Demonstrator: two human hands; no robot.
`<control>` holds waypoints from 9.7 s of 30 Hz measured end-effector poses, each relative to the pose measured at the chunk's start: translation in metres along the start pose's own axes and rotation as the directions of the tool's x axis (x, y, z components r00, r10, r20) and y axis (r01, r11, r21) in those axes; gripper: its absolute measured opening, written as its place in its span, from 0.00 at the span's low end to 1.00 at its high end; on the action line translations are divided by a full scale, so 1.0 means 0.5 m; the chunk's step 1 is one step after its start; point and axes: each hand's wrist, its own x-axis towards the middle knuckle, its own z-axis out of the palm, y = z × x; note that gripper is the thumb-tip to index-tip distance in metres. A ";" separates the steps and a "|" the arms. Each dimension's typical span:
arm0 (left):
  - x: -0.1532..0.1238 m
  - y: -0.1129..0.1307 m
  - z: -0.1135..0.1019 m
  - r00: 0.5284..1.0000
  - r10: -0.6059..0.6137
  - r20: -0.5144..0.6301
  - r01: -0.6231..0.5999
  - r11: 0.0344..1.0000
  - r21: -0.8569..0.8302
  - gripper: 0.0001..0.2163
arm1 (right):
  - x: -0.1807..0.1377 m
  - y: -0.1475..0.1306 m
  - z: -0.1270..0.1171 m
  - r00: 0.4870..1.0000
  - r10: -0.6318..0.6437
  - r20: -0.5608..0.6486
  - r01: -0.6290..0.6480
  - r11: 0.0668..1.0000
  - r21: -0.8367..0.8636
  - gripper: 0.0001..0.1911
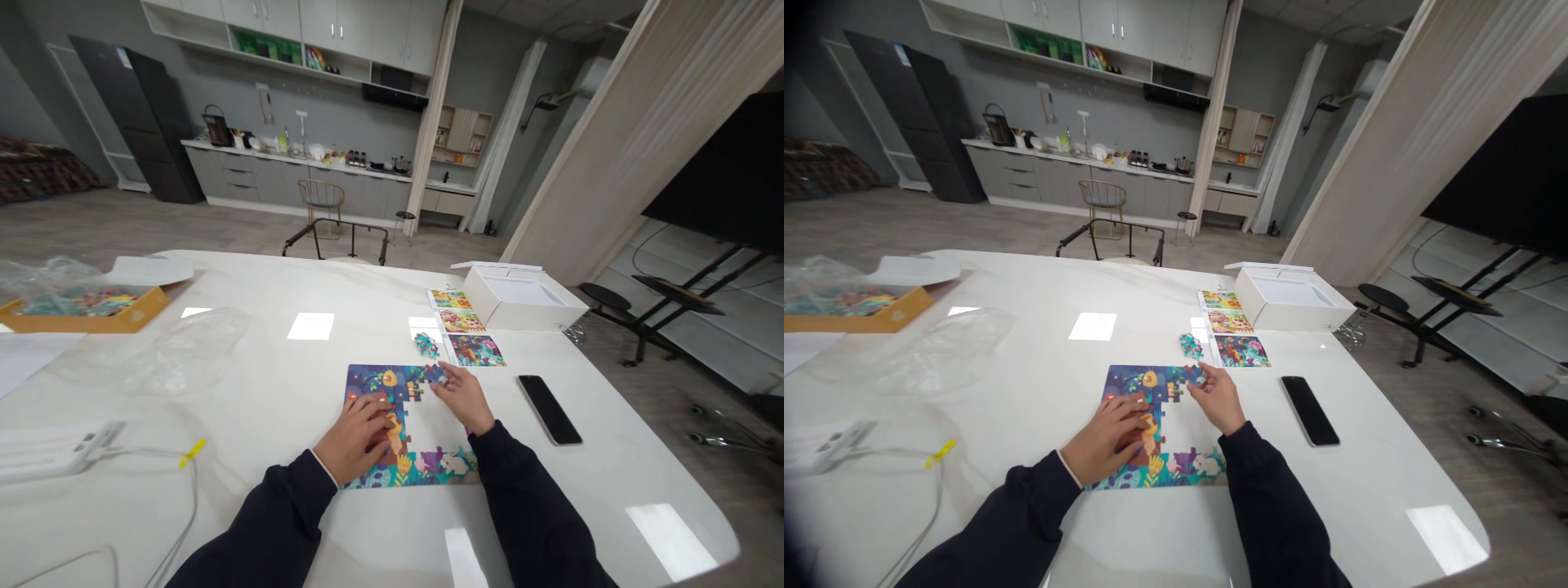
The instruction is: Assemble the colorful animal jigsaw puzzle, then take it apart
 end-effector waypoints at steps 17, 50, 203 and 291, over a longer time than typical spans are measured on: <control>0.000 -0.004 0.004 1.000 0.002 0.013 -0.002 1.000 -0.002 0.14 | -0.113 -0.036 0.054 0.970 -0.210 0.123 0.243 0.843 -0.480 0.22; 0.001 -0.003 0.003 1.000 0.003 0.019 -0.003 1.000 0.013 0.15 | -0.111 -0.052 0.038 0.958 -0.127 0.256 0.235 0.858 -0.456 0.23; 0.002 -0.005 0.002 1.000 0.007 0.023 -0.008 0.999 0.045 0.14 | -0.157 -0.050 -0.010 0.927 -0.216 0.306 0.265 0.956 -0.129 0.17; 0.000 -0.003 0.004 1.000 0.008 0.028 -0.009 0.999 0.052 0.13 | -0.161 -0.048 -0.004 0.876 -0.219 0.431 0.326 0.926 -0.192 0.14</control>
